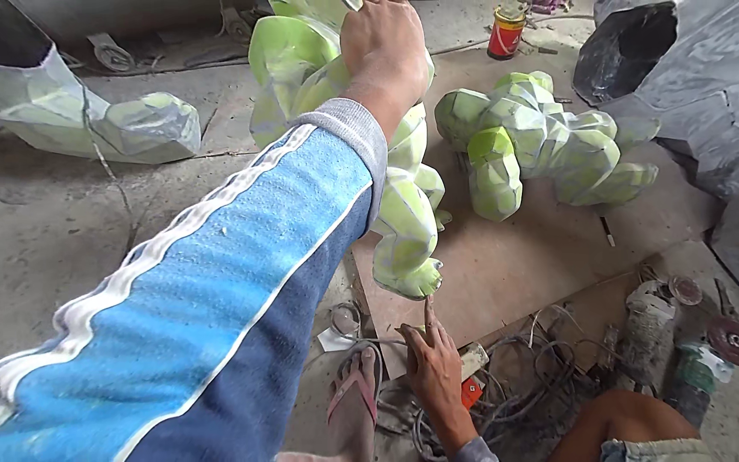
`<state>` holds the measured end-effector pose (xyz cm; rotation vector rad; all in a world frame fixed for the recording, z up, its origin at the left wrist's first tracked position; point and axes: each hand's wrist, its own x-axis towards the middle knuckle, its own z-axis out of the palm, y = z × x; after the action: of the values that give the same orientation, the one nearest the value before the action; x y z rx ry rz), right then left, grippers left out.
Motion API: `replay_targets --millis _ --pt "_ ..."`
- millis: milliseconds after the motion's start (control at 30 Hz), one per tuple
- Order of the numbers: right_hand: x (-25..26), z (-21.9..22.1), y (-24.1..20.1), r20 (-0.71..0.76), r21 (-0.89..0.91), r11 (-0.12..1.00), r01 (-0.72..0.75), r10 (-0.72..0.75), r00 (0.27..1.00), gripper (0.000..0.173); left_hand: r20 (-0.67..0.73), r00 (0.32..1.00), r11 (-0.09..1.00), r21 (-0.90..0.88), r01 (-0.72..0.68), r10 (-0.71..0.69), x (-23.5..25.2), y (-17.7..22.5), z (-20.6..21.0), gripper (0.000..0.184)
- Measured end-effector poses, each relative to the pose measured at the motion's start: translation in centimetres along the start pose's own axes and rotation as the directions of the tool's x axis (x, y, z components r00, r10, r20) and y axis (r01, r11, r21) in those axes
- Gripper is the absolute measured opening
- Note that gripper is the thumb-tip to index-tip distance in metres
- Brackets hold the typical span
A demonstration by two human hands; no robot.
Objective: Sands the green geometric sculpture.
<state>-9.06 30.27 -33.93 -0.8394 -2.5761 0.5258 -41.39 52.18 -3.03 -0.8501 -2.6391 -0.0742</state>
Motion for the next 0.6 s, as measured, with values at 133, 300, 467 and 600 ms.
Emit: replay_targets --millis 133,300,467,600 --pt "-0.7 -2.1 1.5 -0.005 0.138 0.987 0.08 -0.08 0.997 0.032 -0.086 0.995 0.999 0.031 -0.042 0.045 -0.9 -0.8 0.2 0.074" --pt "0.7 -5.6 5.8 0.05 0.251 0.967 0.05 -0.064 0.997 0.033 0.21 0.96 0.982 -0.001 -0.189 0.185 -7.3 -3.9 -6.9 0.051" --pt "2.6 -6.1 8.1 0.146 0.273 0.957 0.101 -0.145 0.979 0.033 0.192 0.96 0.978 0.004 -0.209 0.205 -7.5 -6.2 -6.4 0.049" --pt "3.8 -5.8 6.8 0.247 0.236 0.929 0.286 -0.342 0.906 0.029 0.181 0.96 0.976 0.012 -0.219 0.213 -7.5 -7.9 -6.0 0.054"
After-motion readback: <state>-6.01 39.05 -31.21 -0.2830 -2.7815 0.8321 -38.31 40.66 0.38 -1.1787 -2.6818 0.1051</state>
